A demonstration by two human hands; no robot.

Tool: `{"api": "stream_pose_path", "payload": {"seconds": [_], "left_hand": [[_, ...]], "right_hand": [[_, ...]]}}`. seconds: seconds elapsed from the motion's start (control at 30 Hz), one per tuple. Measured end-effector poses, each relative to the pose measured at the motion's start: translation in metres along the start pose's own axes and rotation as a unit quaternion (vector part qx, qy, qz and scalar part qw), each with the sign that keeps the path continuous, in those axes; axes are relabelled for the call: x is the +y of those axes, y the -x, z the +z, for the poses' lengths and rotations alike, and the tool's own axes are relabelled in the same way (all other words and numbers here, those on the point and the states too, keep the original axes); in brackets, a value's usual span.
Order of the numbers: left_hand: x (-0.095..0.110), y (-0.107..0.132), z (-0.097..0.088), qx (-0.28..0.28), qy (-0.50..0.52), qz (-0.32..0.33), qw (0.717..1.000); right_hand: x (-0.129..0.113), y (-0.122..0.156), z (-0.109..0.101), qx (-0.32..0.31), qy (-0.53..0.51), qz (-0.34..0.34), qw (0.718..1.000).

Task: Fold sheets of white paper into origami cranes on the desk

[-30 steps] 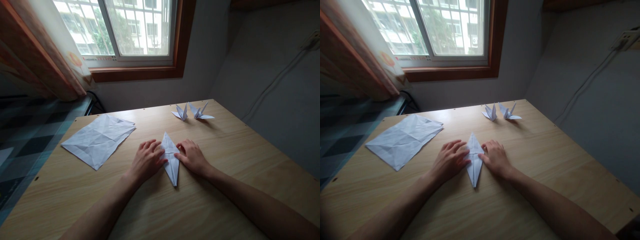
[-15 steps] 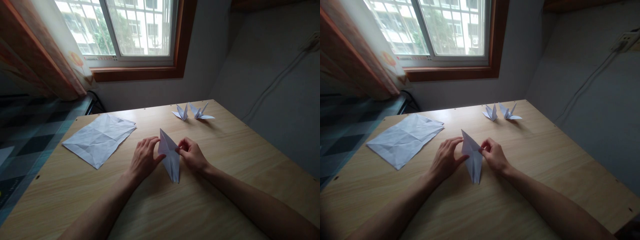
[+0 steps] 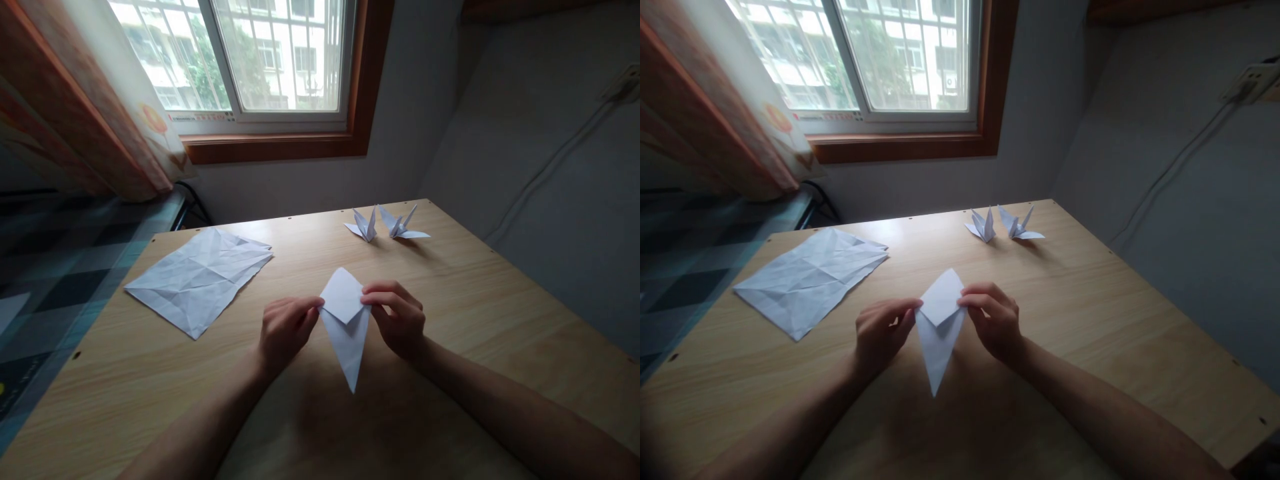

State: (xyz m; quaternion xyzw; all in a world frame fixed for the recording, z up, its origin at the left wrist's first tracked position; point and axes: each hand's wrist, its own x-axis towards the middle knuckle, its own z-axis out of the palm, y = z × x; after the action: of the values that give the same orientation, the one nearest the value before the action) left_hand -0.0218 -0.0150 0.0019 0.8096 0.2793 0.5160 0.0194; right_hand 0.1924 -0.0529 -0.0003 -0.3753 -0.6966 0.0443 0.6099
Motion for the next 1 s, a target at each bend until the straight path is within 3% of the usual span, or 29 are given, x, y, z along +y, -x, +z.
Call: {"api": "stream_pose_path", "payload": {"seconds": [0.13, 0.27, 0.47, 0.7, 1.0], "left_hand": [[-0.001, 0.0, -0.001, 0.007, -0.027, 0.028, 0.999], [-0.005, -0.002, 0.001, -0.079, -0.061, 0.0, 0.995], [-0.007, -0.002, 0.003, -0.18, -0.068, 0.041, 0.981], [-0.009, -0.002, 0.003, -0.266, -0.051, 0.07, 0.96], [-0.007, -0.001, 0.005, -0.266, -0.146, 0.014, 0.953]], "right_hand": [[0.005, 0.002, -0.001, -0.037, 0.016, -0.018, 0.999], [0.017, 0.001, -0.002, -0.113, 0.014, 0.039, 0.993], [0.027, 0.0, -0.004, -0.192, 0.014, 0.131, 0.973], [0.027, -0.003, 0.0, -0.278, 0.14, 0.135, 0.941], [0.019, 0.0, 0.006, -0.323, 0.203, 0.157, 0.911]]}}
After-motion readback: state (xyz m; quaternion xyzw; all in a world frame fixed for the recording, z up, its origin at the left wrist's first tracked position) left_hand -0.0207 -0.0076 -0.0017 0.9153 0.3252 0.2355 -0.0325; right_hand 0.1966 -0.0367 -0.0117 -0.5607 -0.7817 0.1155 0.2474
